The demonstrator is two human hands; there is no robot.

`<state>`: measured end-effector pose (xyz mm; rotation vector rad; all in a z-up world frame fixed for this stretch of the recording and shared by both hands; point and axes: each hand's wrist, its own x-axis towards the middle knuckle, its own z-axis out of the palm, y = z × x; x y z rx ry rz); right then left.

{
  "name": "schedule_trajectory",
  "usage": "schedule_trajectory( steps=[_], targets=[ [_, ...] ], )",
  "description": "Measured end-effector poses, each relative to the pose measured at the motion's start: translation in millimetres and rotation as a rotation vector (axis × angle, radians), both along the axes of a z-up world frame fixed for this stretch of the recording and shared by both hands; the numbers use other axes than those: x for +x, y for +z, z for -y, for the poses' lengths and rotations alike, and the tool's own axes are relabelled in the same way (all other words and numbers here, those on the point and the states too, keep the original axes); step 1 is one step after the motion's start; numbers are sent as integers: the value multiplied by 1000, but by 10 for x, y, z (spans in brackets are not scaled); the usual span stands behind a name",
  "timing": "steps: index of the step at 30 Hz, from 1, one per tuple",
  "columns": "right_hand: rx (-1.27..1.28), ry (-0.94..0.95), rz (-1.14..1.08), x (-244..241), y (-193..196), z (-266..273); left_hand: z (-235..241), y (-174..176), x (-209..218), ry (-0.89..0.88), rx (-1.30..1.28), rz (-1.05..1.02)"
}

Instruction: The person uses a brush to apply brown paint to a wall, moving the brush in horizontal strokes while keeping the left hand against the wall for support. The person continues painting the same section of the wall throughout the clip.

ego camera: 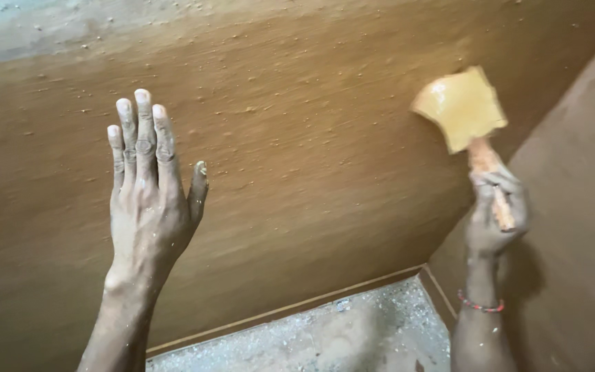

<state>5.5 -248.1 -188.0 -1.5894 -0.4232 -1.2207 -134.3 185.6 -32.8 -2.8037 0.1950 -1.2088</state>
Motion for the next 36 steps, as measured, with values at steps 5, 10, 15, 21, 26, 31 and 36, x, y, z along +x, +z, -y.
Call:
schedule_trajectory(
  steps=[5,10,15,21,26,31,36],
  targets=[
    [28,-68,68,231,160,184,-67,28,86,-62,8,14],
    [-71,-133,-1,74,608,-355,-287,156,34,-117,37,16],
    [-435,-4,180,-616,827,-1537,-610,279,-94,-139,50,54],
    [-256,596,71,-1105,847,-2570,-999,379,-233,-160,54,81],
    [8,499,-21,-838,799,-2311,-1335,398,-306,-167,47,83],
    [66,65,50,-847,853,-1596,-1635,363,-350,-194,41,73],
    [-22,-231,64,-828,1084,-1831,-1818,354,-297,-215,50,47]
  ],
)
